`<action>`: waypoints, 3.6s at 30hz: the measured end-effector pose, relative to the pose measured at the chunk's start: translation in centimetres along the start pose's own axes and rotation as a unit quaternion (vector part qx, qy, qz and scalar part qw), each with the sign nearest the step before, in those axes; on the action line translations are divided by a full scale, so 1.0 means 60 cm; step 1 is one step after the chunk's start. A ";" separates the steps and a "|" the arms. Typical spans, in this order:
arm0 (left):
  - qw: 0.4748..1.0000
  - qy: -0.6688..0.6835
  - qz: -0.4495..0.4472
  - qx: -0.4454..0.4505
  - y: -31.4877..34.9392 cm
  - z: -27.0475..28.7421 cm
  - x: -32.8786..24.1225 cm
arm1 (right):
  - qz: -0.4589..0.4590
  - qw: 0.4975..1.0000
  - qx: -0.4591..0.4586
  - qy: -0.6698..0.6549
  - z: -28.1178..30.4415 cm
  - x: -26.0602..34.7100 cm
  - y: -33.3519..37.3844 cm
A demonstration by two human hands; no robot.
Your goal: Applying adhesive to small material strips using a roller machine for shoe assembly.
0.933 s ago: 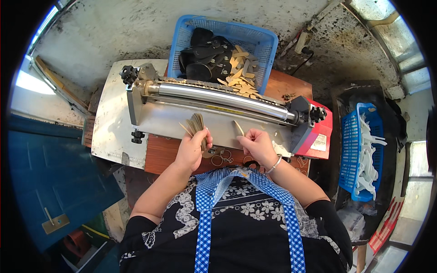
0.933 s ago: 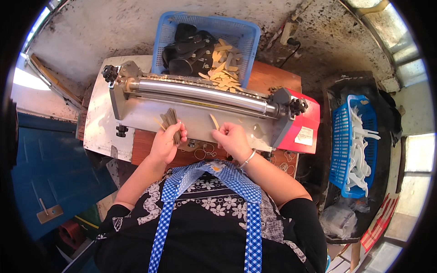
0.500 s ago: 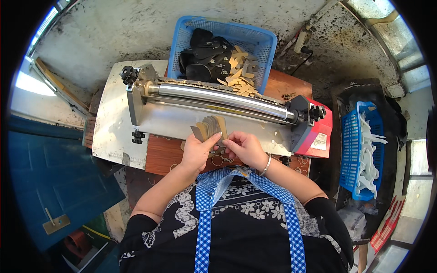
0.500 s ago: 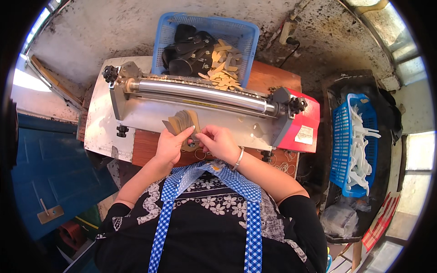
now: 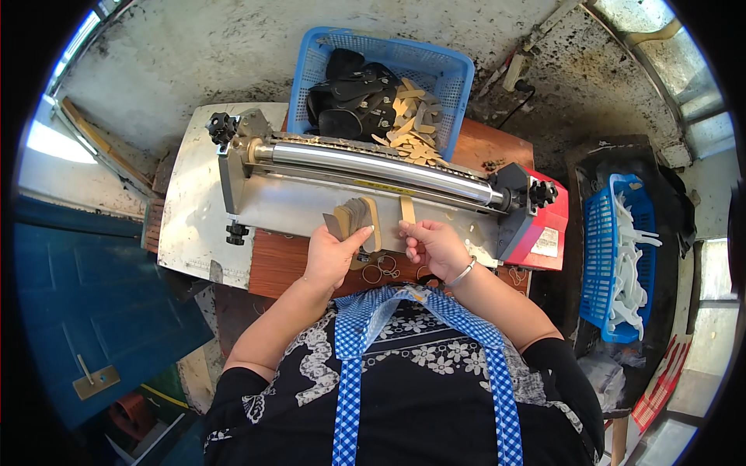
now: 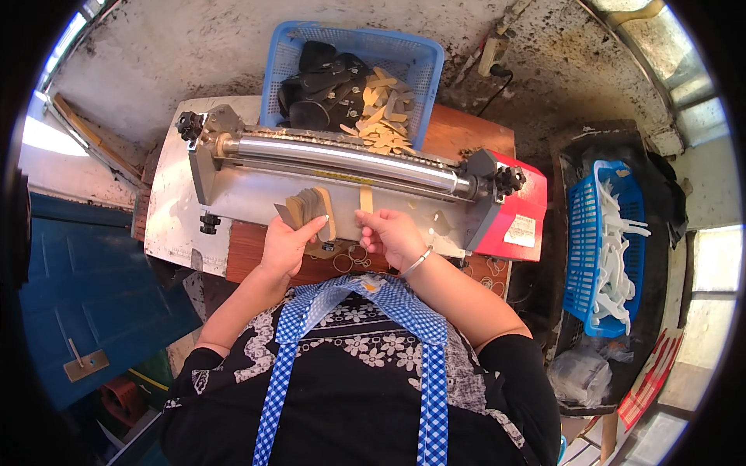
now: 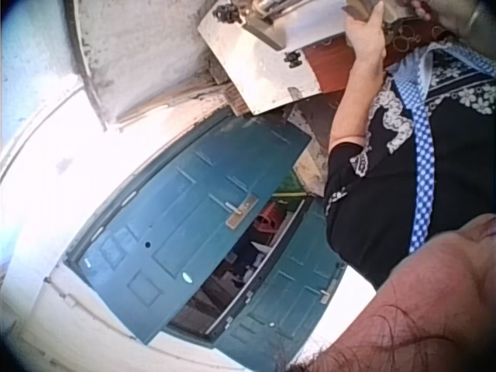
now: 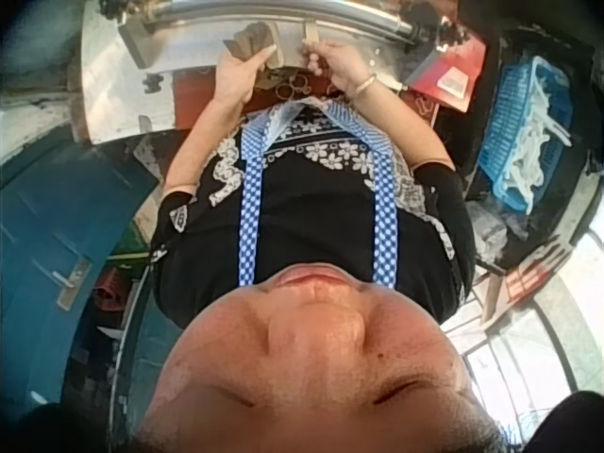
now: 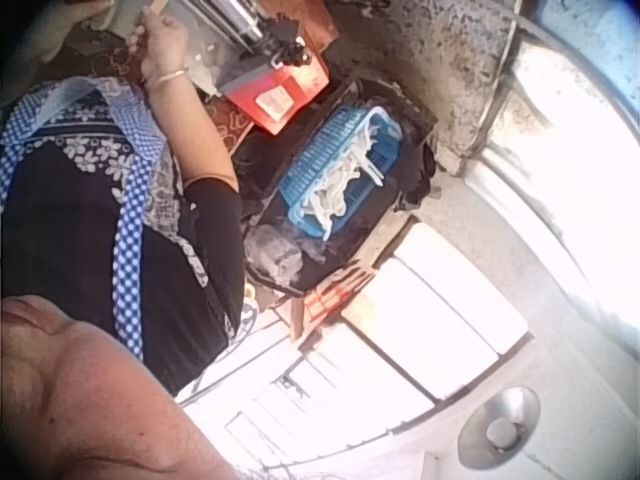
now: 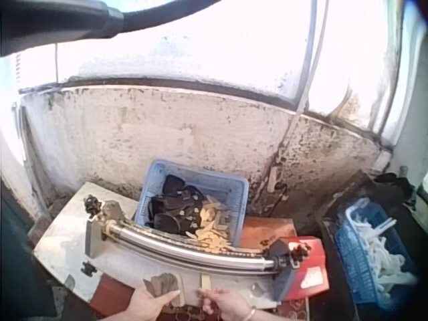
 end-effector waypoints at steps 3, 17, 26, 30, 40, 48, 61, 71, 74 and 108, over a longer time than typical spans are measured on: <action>1.000 0.000 0.000 -0.002 0.000 -0.002 0.002 | 0.028 0.986 -0.090 -0.137 0.021 0.014 -0.011; 1.000 0.010 0.007 -0.029 -0.010 0.007 0.003 | 0.148 0.961 -0.041 0.231 -0.010 0.028 0.040; 0.999 0.015 0.024 -0.029 -0.009 0.000 -0.004 | 0.212 0.969 -0.126 -0.017 0.017 0.053 -0.001; 0.999 -0.008 0.024 -0.026 -0.008 0.001 0.006 | 0.161 0.968 0.038 0.187 -0.047 0.026 0.033; 0.999 0.006 0.035 -0.019 -0.010 0.002 0.009 | 0.086 0.995 -0.055 0.002 0.004 0.020 -0.001; 0.996 0.038 0.085 -0.011 -0.003 -0.002 0.014 | 0.135 0.987 -0.017 0.086 -0.017 0.016 0.021; 0.995 0.062 0.077 -0.023 0.005 -0.006 0.012 | 0.170 0.977 0.033 0.127 -0.045 0.024 0.027; 0.991 0.057 0.115 -0.033 -0.003 0.014 0.018 | 0.014 1.000 0.013 -0.009 -0.002 -0.004 0.001; 1.000 0.002 0.028 -0.010 0.004 0.003 -0.003 | 0.070 0.982 -0.101 -0.146 0.020 0.027 -0.006; 0.992 0.113 0.052 0.014 0.018 -0.003 0.003 | 0.327 0.867 0.042 0.375 -0.068 0.058 0.036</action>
Point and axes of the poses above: each hand's wrist, its own y-axis away from the middle knuckle, its own z-axis out of the back of the hand, x = y × z, the point moved 7 cm from there along -y, towards the middle knuckle, and after that the axes turned 12 degrees about -x, right-handed, at the moved point
